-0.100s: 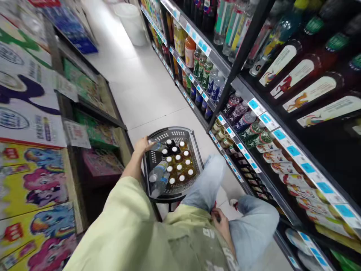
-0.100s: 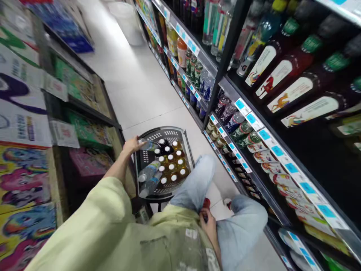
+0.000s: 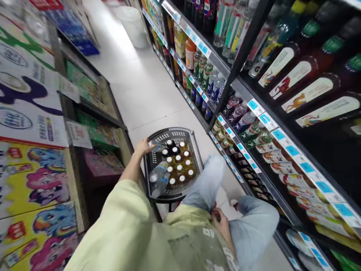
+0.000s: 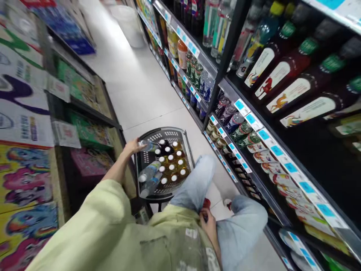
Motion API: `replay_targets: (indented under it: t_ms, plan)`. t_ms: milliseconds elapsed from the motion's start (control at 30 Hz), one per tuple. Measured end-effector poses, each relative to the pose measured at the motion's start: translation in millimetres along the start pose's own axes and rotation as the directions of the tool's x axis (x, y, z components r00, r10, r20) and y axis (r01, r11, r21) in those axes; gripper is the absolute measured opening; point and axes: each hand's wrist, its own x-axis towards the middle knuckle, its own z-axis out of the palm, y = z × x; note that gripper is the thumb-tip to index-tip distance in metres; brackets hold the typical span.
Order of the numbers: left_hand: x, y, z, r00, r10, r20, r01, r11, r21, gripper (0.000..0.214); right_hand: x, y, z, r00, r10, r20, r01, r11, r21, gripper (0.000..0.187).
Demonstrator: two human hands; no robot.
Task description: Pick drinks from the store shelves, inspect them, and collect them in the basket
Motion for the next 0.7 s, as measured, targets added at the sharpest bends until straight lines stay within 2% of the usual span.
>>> replay_targets:
  t_ms: [100,200,300,433,567,700]
  plan:
    - [-11,0,2.0,1.000,0.004,-0.029,-0.004,1.000,0.000,0.073,1,-2,-2,1.000,0.008,0.012,-0.008,1.000,0.023,0.031]
    - [-17,2,1.8,0.998,0.061,-0.033,-0.061,0.998,0.014,0.064,1,-2,-3,1.000,0.018,0.014,-0.018,1.000,0.021,0.032]
    - [-17,8,-2.2,0.987,0.148,-0.060,-0.148,0.989,0.011,0.054,-1,-2,-3,1.000,0.017,0.018,-0.018,1.000,0.017,0.033]
    - [-11,23,-14.0,0.978,0.170,-0.121,-0.171,0.985,0.002,0.050,-1,-4,-3,1.000,0.010,0.027,-0.011,1.000,0.023,0.032]
    - [-6,37,-23.5,0.983,0.175,-0.052,-0.172,0.984,0.053,0.050,0,-6,-1,0.999,0.016,0.030,-0.017,1.000,0.027,0.031]
    - [-4,41,-27.2,0.994,0.108,-0.015,-0.107,0.992,0.069,0.052,-1,-5,0,0.999,0.026,0.029,-0.027,0.999,0.031,0.028]
